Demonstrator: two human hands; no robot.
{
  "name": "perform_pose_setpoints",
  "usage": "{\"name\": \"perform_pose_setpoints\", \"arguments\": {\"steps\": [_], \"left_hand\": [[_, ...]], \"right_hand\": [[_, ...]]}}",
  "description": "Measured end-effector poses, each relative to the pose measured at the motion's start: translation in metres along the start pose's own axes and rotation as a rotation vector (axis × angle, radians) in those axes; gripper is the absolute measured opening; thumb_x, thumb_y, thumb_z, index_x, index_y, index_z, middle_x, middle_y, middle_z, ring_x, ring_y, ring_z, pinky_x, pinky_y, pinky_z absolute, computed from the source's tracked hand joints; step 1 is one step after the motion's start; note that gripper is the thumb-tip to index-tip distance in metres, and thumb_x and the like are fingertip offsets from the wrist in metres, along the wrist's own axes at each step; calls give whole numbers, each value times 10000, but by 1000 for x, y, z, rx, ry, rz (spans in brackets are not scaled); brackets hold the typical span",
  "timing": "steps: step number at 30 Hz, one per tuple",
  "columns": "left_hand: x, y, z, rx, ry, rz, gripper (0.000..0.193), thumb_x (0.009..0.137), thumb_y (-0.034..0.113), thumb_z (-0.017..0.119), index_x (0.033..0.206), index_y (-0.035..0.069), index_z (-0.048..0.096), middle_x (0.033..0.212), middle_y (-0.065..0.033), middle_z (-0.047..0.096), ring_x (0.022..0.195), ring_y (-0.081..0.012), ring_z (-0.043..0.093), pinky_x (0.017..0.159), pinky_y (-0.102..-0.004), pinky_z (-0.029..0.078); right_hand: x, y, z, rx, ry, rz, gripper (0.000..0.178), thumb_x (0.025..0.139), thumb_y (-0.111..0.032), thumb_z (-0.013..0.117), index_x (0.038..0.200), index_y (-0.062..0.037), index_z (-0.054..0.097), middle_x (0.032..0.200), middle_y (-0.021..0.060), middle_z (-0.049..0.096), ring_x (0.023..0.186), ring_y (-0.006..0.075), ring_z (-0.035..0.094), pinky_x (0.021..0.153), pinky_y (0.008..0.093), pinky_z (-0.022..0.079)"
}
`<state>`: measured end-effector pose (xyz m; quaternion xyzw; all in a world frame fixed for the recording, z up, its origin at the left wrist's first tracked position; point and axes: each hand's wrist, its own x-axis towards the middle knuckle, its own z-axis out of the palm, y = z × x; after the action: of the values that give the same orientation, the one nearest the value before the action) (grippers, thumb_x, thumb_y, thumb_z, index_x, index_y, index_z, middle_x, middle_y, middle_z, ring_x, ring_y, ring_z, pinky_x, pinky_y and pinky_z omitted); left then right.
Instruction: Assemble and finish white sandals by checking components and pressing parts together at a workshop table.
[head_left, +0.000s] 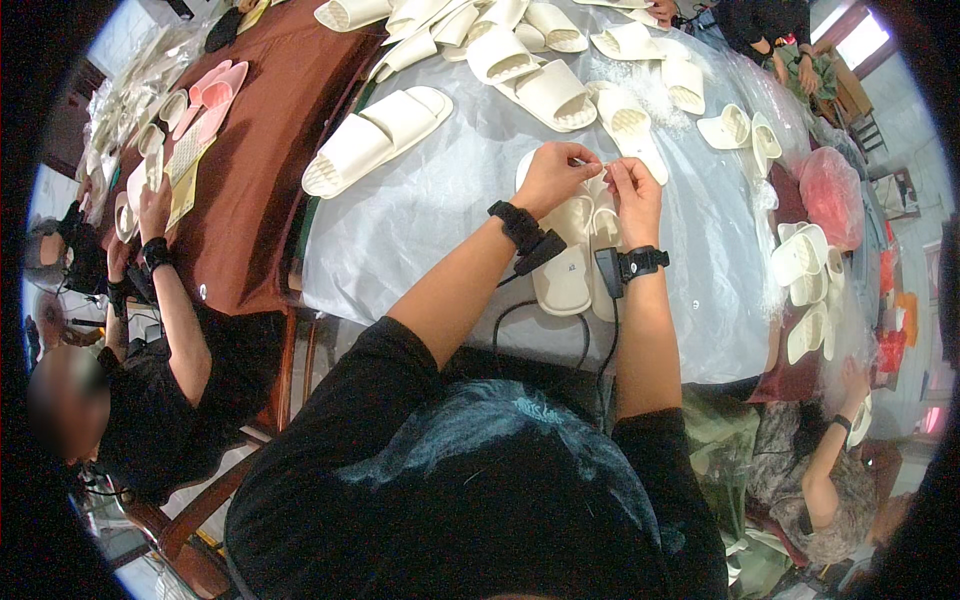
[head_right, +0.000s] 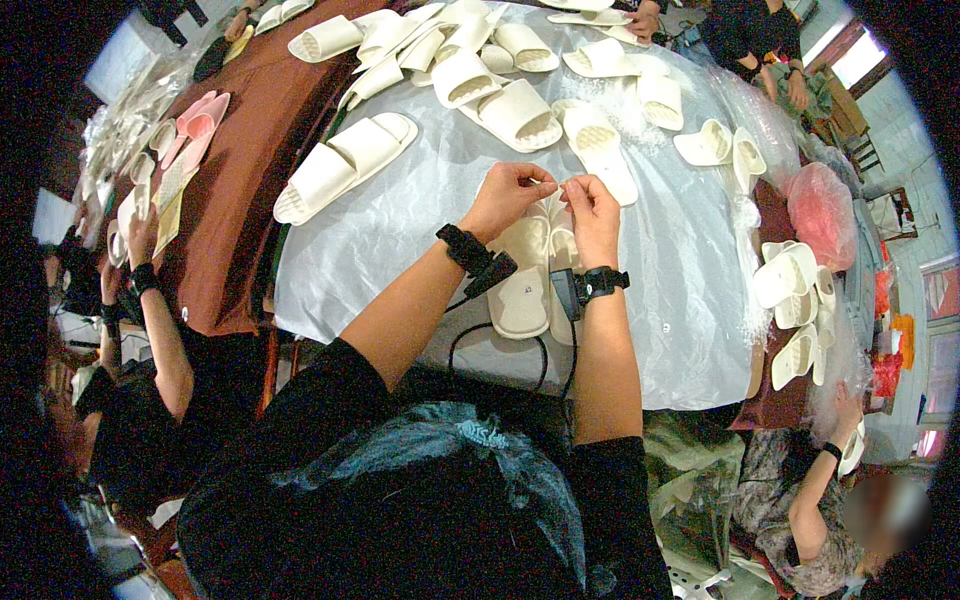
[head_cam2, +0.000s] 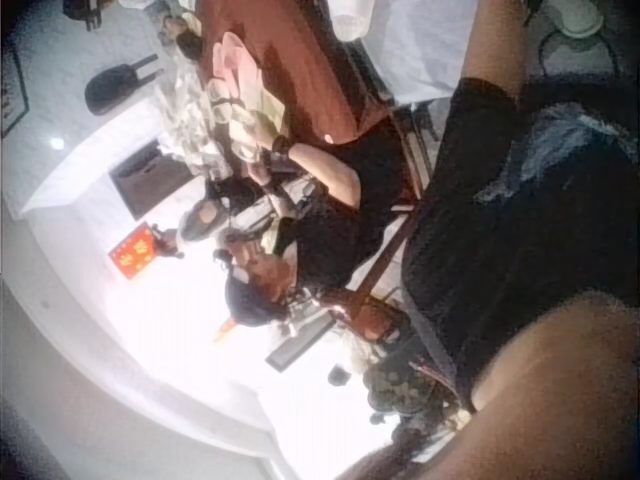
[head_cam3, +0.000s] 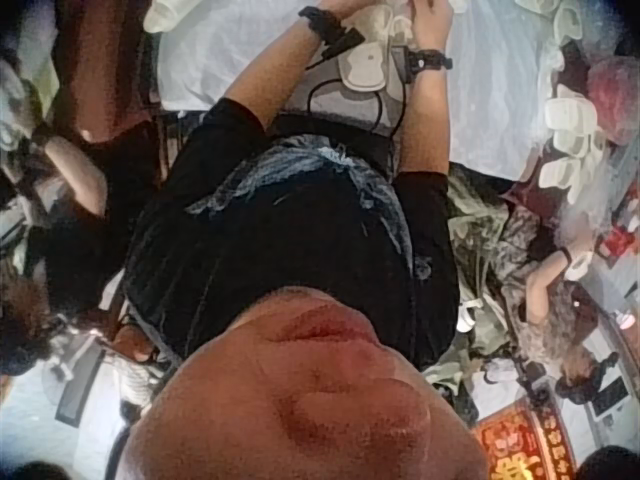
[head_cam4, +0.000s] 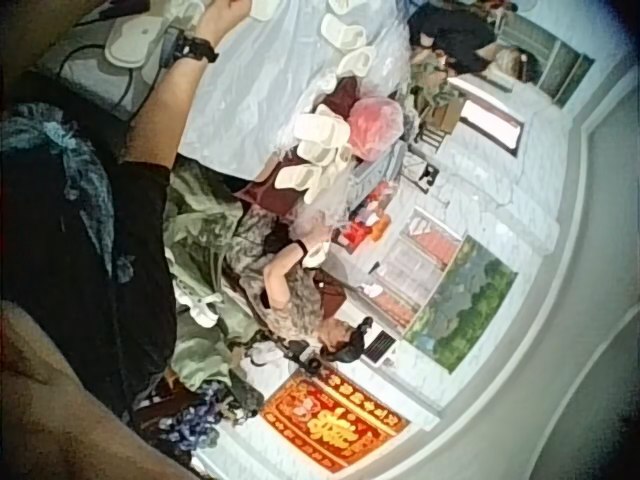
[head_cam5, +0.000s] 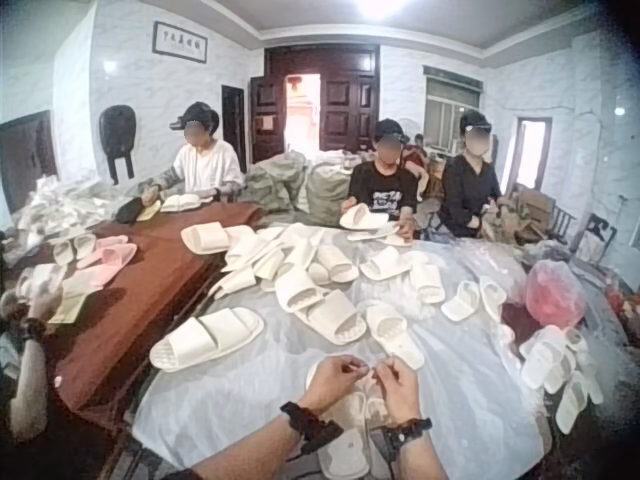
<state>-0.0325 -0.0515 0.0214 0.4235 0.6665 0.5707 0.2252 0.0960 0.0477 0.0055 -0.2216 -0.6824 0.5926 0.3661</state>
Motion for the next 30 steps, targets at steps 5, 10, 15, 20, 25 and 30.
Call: {"name": "perform_pose_setpoints", "arguments": {"steps": [5, 10, 15, 20, 25, 30], "left_hand": [[0, 0, 0, -29, -4, 17, 197, 837, 178, 713, 910, -5, 723, 702, -43, 660, 613, -87, 524, 570, -256, 444], [0, 2, 0, -12, -10, -12, 181, 833, 158, 705, 904, -7, 724, 712, -58, 669, 625, -96, 543, 586, -262, 457], [1, -2, 3, 16, 17, 29, 167, 807, 132, 704, 889, -12, 719, 704, -69, 670, 626, -107, 555, 592, -269, 462], [1, -2, 7, 68, 44, 40, 162, 792, 125, 705, 884, -8, 715, 704, -99, 675, 624, -127, 572, 598, -281, 465], [0, 0, 8, 28, 68, 29, 161, 806, 133, 703, 886, -6, 715, 723, -113, 686, 622, -141, 581, 605, -289, 470], [0, 5, 8, 34, 67, 22, 169, 813, 142, 701, 889, -8, 716, 732, -119, 690, 621, -144, 588, 605, -290, 471]], "right_hand": [[0, -1, 0, 9, 5, 17, 192, 962, -189, 571, 903, -15, 626, 786, 8, 611, 726, 87, 532, 688, 234, 437], [1, 0, 1, -10, -16, 21, 183, 955, -182, 576, 897, -15, 622, 787, 14, 618, 731, 90, 534, 688, 243, 437], [1, -2, 1, -119, -22, 28, 166, 943, -164, 590, 881, -14, 623, 774, 11, 624, 710, 91, 541, 670, 236, 439], [-2, -4, 3, -142, -10, 36, 157, 935, -150, 602, 864, -12, 630, 763, 7, 629, 683, 88, 550, 649, 232, 448], [-2, -9, 9, 58, 18, 50, 94, 927, -122, 617, 927, -29, 620, 781, 16, 630, 704, 88, 565, 646, 234, 453], [0, -1, 7, 86, 36, 44, 71, 924, -113, 617, 925, -43, 603, 804, 12, 614, 708, 88, 538, 651, 227, 436]]}}
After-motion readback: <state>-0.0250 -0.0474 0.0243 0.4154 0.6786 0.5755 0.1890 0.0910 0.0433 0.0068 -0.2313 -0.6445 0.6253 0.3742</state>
